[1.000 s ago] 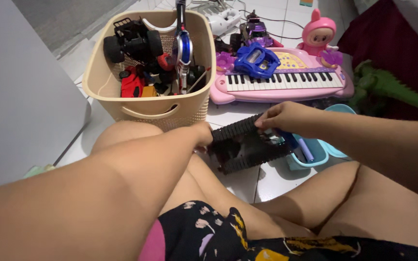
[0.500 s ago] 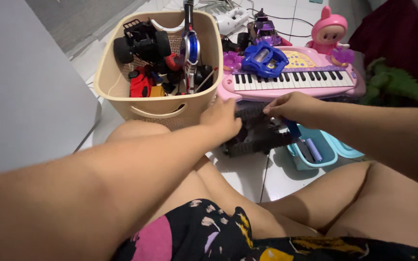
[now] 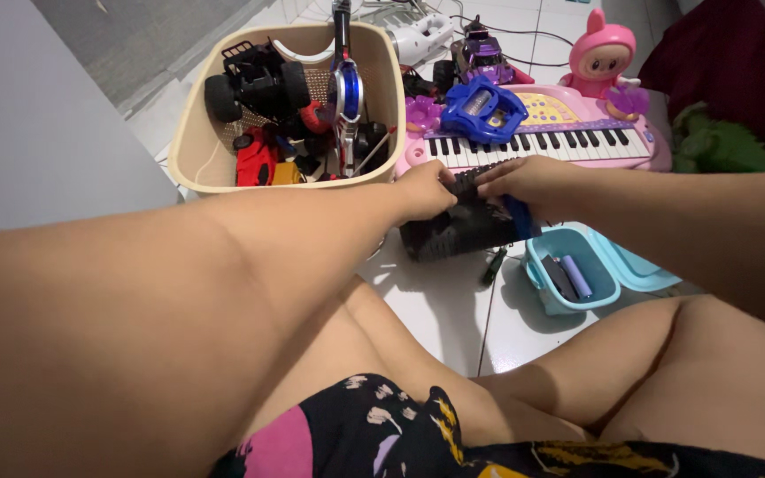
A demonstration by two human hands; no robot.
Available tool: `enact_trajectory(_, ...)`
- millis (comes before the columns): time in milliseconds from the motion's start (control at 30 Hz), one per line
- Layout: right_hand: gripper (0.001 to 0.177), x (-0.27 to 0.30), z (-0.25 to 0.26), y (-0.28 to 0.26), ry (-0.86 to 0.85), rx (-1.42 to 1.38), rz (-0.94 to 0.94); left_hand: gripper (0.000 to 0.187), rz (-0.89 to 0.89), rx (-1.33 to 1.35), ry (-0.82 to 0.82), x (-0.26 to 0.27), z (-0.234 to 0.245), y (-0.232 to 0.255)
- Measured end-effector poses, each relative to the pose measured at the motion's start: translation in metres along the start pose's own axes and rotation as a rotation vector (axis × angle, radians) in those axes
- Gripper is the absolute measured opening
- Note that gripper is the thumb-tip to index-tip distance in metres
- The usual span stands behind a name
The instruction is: The person sits on the floor and uses a screwdriver to remove screws from a black tracked toy vehicle. They then insert batteries into the toy's compartment and reattach the cover.
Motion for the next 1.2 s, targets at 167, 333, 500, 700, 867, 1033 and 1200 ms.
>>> enact_trajectory(167, 0.024, -0.021, 0.008, 0.025, -0.085, -0.086, 0.089, 0.028, -0.036, 0.065, -0.049, 0.0, -0.002, 0.006)
enact_trajectory(333, 0.02, -0.02, 0.011, 0.033, -0.088, -0.135, 0.071, 0.027, -0.047, 0.044, -0.143, 0.003, -0.003, 0.011)
enact_trajectory(500, 0.028, 0.001, 0.008, 0.03, -0.143, -0.2, 0.022, 0.029, -0.008, 0.08, -0.205, 0.004, -0.004, 0.01)
enact_trajectory(700, 0.035, 0.021, 0.001, 0.025, -0.216, -0.303, -0.063, 0.027, -0.125, -0.064, -0.211, -0.002, -0.008, 0.0)
enact_trajectory(867, 0.038, 0.03, 0.001, 0.025, -0.168, -0.094, 0.067, 0.024, -0.2, -0.108, -0.215, -0.004, -0.013, -0.005)
enact_trajectory(1033, 0.03, 0.025, -0.005, 0.033, -0.058, 0.1, 0.183, 0.024, -0.192, -0.126, -0.2, 0.004, -0.013, -0.003)
enact_trajectory(1200, 0.03, 0.017, -0.009, 0.037, -0.058, 0.108, 0.164, 0.024, -0.178, -0.154, -0.19, 0.009, -0.014, 0.0)
Point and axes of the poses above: each hand's wrist, its own x-axis away from the middle knuckle, its own z-axis out of the back of the hand, y = z × x, the point moved 3 cm from there along -x, towards the middle knuckle, and after that the axes turned 11 degrees about x, right-handed, at the moved point
